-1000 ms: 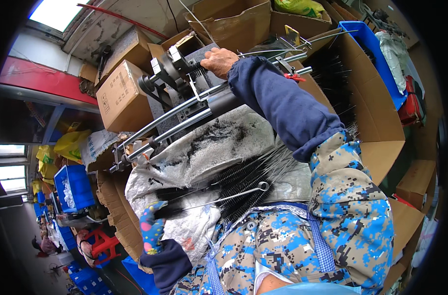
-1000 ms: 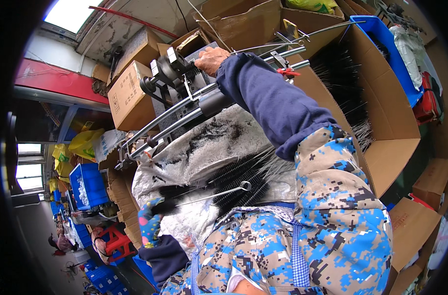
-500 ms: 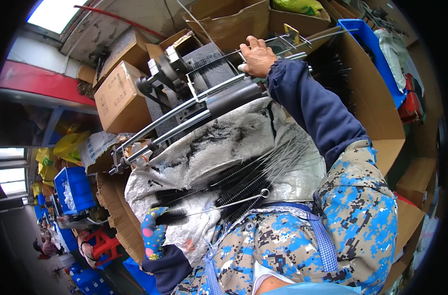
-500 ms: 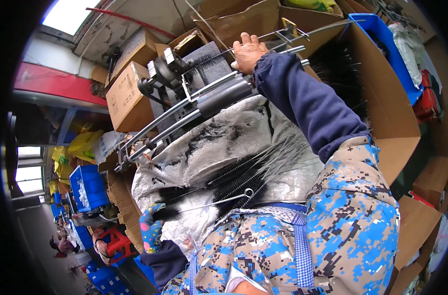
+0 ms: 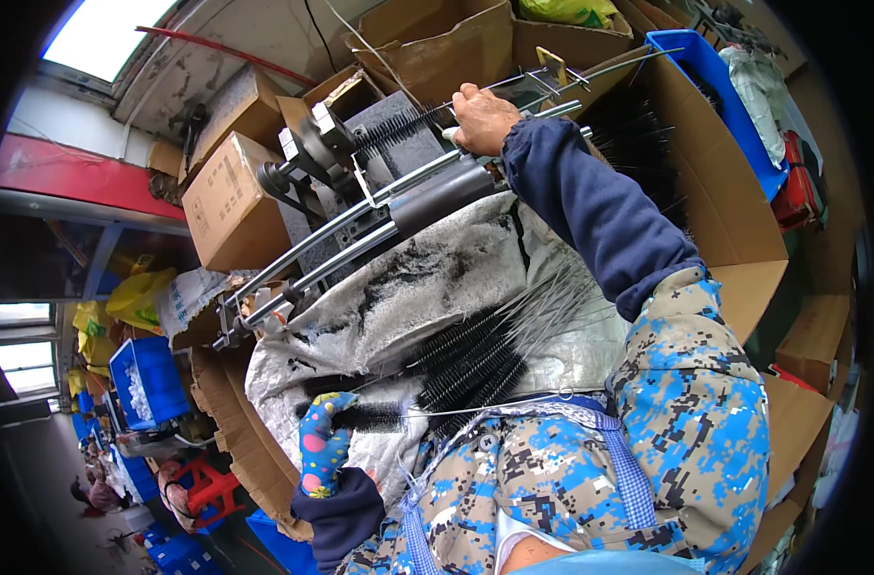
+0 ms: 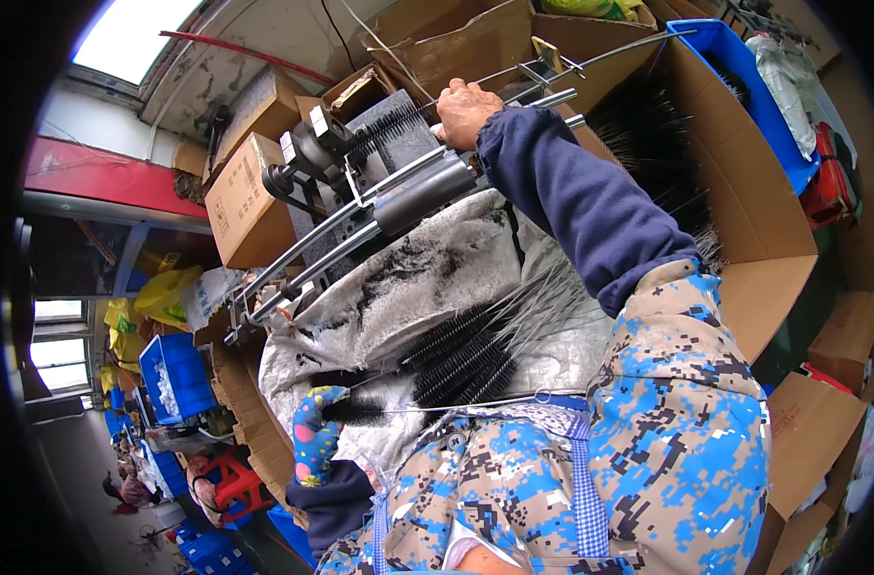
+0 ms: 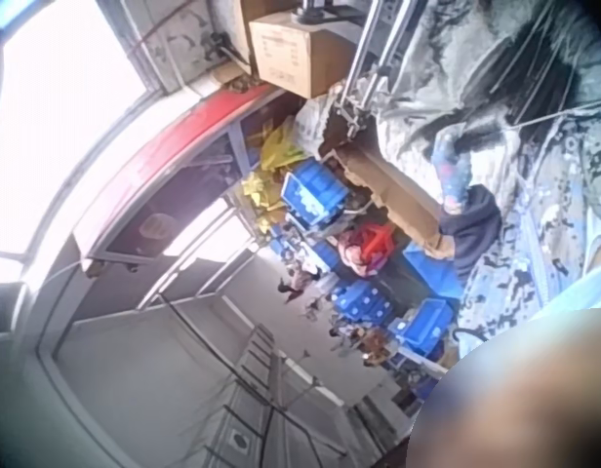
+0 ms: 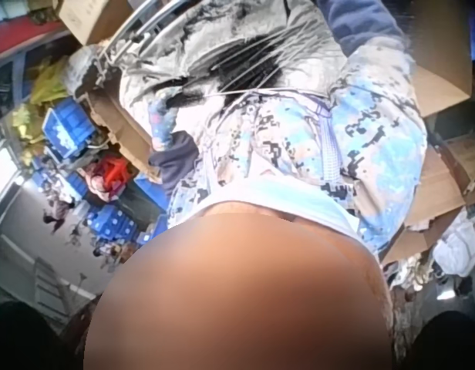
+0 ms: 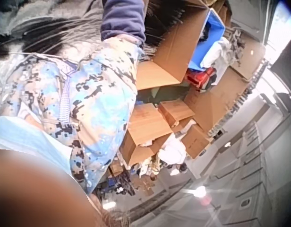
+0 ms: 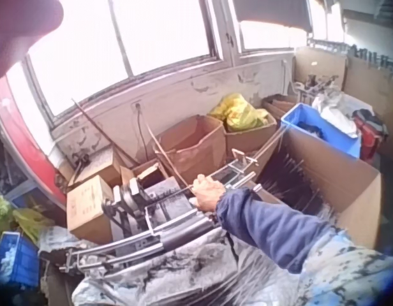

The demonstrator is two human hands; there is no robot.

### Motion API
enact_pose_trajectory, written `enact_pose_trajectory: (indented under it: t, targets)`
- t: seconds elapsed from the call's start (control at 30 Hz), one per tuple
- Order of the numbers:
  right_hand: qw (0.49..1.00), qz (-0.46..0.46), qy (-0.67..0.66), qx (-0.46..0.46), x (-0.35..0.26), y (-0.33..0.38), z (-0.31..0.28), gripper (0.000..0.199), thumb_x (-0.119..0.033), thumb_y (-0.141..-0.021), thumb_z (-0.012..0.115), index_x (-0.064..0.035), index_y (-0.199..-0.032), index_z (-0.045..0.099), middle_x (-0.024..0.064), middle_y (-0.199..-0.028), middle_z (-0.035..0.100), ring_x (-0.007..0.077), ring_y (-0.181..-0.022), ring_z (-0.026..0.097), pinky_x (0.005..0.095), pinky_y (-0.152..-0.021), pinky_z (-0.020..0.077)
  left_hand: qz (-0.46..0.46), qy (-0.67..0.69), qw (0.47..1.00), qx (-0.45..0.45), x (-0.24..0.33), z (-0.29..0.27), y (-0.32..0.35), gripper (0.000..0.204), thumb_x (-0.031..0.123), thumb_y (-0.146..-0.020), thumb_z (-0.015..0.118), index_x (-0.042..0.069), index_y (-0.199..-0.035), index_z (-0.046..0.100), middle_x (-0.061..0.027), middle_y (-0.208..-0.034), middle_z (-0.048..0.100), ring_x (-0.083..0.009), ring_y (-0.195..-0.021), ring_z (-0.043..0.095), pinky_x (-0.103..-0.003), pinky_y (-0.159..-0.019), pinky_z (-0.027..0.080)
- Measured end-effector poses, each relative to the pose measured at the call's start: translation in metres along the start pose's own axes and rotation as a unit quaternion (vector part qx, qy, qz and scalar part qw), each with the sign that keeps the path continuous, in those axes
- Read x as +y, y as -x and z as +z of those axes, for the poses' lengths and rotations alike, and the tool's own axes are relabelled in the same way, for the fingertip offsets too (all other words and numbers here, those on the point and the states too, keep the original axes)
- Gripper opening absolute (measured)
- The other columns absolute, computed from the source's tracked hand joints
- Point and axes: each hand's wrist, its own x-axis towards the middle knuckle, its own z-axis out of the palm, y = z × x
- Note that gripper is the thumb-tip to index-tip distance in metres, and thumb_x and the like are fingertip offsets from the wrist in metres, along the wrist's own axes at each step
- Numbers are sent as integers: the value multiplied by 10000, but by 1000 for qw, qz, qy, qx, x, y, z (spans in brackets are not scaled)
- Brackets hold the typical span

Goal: Operating a mechanical fixture to assemble or process small wire brushes.

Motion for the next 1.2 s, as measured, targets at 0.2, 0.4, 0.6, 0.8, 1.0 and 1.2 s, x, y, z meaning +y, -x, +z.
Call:
enact_pose_trajectory:
  t: [0.2, 0.4, 0.6, 0.8, 1.0, 1.2]
  targets:
    - [997, -2, 16, 72, -1, 11, 5, 455, -271, -765, 625, 15, -1099, 507, 173, -1193, 412, 333, -1090, 463, 427, -857, 445, 7, -5, 1000, 2, -1, 2, 6, 471, -104, -550, 494, 26, -990, 603, -115, -992, 590, -255, -967, 568, -303, -862, 430]
    - [999, -13, -26, 31, -18, 10, 10, 354, -186, -803, 544, -36, -1122, 515, 152, -1130, 496, 296, -1096, 480, 426, -873, 416, 9, 8, 1000, 11, 9, 2, 0, 465, -97, -550, 499, 26, -986, 604, -116, -992, 593, -261, -960, 572, -308, -855, 435]
    - [1000, -15, -19, 6, -44, 9, 14, 341, -130, -813, 487, -5, -1130, 501, 163, -1160, 497, 294, -1107, 479, 418, -884, 407, 11, -12, 1000, 16, 10, 1, 4, 480, -111, -542, 507, 26, -991, 607, -116, -993, 594, -260, -960, 574, -308, -851, 437]
    - [999, -27, -17, 13, -79, 5, 21, 298, -127, -792, 513, -22, -1071, 500, 146, -1076, 537, 292, -1048, 509, 419, -825, 431, 2, -14, 999, 42, 16, -3, 12, 497, -122, -529, 507, 24, -993, 607, -120, -1010, 594, -255, -974, 570, -304, -867, 429]
    - [998, -43, -45, 1, -135, 3, 28, 312, -96, -786, 516, 17, -1077, 497, 160, -1060, 549, 284, -1021, 532, 407, -810, 440, -20, 1, 996, 89, 19, -8, 15, 488, -125, -538, 478, 14, -988, 606, -118, -1017, 596, -245, -993, 560, -311, -894, 418]
    - [994, -101, -32, -1, -123, 7, 21, 271, -59, -783, 502, 69, -1022, 486, 220, -979, 565, 338, -929, 575, 448, -784, 475, 25, 0, 995, 100, 21, -11, 10, 486, -124, -555, 465, 18, -1000, 599, -109, -1011, 594, -244, -1002, 556, -310, -902, 412]
